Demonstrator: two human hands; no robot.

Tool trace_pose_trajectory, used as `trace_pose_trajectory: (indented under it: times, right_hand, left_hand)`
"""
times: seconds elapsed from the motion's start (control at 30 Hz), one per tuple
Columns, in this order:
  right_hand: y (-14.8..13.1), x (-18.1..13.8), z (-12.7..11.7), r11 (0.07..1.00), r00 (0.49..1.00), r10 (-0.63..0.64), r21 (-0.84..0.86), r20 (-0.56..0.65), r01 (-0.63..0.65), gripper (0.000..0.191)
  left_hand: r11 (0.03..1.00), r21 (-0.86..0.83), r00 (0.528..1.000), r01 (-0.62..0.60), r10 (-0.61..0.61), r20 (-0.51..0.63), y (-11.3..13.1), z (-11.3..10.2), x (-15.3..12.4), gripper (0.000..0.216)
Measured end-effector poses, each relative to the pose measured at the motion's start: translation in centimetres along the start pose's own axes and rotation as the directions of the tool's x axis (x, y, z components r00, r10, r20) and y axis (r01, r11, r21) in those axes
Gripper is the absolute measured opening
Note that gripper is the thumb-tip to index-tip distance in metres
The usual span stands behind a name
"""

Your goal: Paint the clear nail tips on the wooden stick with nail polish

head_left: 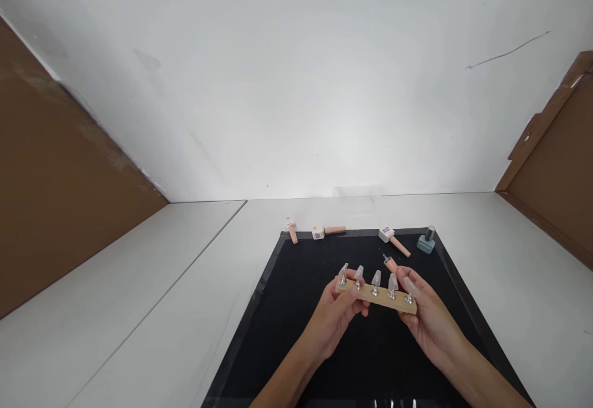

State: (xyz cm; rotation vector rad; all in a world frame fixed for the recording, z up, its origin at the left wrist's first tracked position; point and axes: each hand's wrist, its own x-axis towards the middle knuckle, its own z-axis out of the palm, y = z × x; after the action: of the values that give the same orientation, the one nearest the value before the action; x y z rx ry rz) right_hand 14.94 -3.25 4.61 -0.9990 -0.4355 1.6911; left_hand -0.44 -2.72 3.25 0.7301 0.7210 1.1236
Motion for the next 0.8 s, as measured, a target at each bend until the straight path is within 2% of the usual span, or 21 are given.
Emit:
trace_pose_trajectory:
  times: [0.2, 0.4, 0.5, 0.63, 0.8]
  right_hand:
    - [0.4, -0.3, 0.5, 0.998, 0.998, -0.016, -0.063, -0.055, 0.013, 0.044]
    - [0.3, -0.3, 0.4, 0.989, 1.0, -0.023, -0.149, 0.001, 0.023, 0.042]
    - [-0.6, 0.0, 0.0, 0.974, 0.99, -0.134, -0.178, 0.038, 0.138, 0.035]
    - [-2.0, 0.0, -0.9, 0.933, 0.948, -0.304, -0.173, 0.092, 0.316, 0.031]
    - [-2.7, -0.9, -1.5, 0.866, 0.886, -0.358, -0.252, 0.294, 0.433, 0.02]
  left_hand:
    - [1.0, -0.002, 1.0, 0.027, -0.027, 0.0, 0.0, 0.2, 0.0, 0.043]
    - [1.0, 0.009, 1.0, -0.001, 0.002, -0.023, 0.1, 0.2, -0.3, 0.05]
    - [0.998, 0.057, 1.0, -0.012, 0.012, -0.002, 0.5, -0.1, -0.5, 0.052]
    - [0.99, 0.141, 0.996, -0.011, -0.002, 0.091, 0.7, -0.4, -0.8, 0.053]
    - [0.963, 0.265, 0.97, -0.048, -0.019, 0.244, -0.1, -0.7, -0.9, 0.046]
